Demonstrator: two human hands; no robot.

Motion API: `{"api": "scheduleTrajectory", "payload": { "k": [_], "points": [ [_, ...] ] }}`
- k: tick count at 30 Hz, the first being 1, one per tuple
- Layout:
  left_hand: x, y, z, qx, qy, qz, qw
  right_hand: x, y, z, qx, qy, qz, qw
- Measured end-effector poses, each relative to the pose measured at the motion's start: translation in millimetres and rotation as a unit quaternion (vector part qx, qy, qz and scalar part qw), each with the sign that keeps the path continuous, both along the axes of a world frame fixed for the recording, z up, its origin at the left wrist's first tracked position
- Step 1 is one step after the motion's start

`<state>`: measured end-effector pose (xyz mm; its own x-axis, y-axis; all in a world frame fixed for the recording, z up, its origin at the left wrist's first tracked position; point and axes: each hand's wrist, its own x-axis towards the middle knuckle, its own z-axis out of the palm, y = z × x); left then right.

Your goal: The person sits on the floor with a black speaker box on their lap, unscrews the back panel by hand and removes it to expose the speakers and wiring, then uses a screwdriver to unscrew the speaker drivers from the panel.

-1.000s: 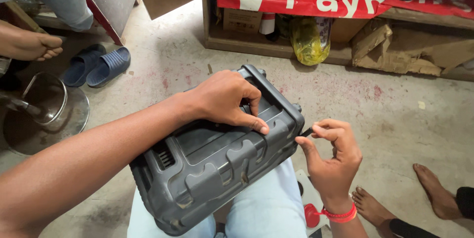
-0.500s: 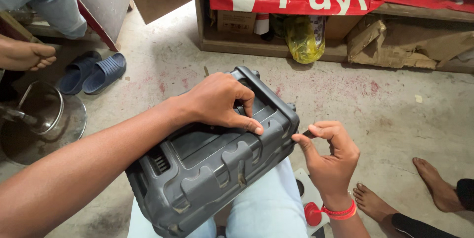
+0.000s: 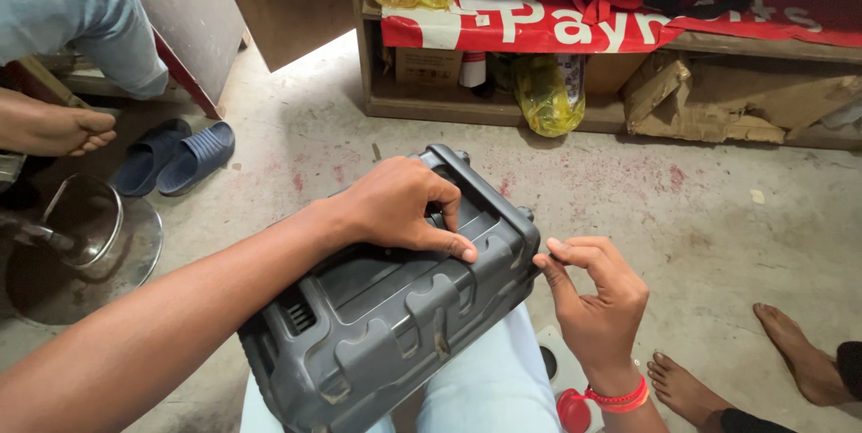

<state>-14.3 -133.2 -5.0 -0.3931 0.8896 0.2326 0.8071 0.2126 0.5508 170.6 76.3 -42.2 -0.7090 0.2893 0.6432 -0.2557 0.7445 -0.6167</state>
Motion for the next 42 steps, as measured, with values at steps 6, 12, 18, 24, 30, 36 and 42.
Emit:
{"api": "scheduleTrajectory", "payload": {
  "k": [6,12,18,24,30,36,42],
  "points": [
    [-0.8,1.4,-0.2,0.010,0.002,-0.001,1.000,-1.5,0.2,-1.5,-0.083,-0.033,0.036,0.995],
    [-2.5,1.9,-0.3,0.000,0.000,0.004,1.000,-0.7,5.7,-3.2,-0.041,-0.016,0.007,0.999],
    [-2.1,2.9,-0.5,0.010,0.008,0.001,1.000,-2.2,9.2,-2.3,-0.122,-0.025,0.088,0.988],
    [-2.6,2.5,1.9,0.002,0.002,0.006,1.000,-3.6,8.7,-0.8,-0.046,-0.010,0.040,0.998],
    [-2.9,3.0,2.2,0.003,0.006,0.004,1.000,-1.1,10.8,-3.0,-0.141,-0.053,0.054,0.987],
    [-2.8,2.4,0.4,0.012,-0.001,-0.002,1.000,2.9,13.3,-10.4,-0.112,-0.005,0.103,0.988],
    [-2.8,1.7,1.5,0.014,-0.006,-0.005,1.000,-0.2,19.7,-13.0,-0.124,-0.024,0.051,0.991]
  ]
}}
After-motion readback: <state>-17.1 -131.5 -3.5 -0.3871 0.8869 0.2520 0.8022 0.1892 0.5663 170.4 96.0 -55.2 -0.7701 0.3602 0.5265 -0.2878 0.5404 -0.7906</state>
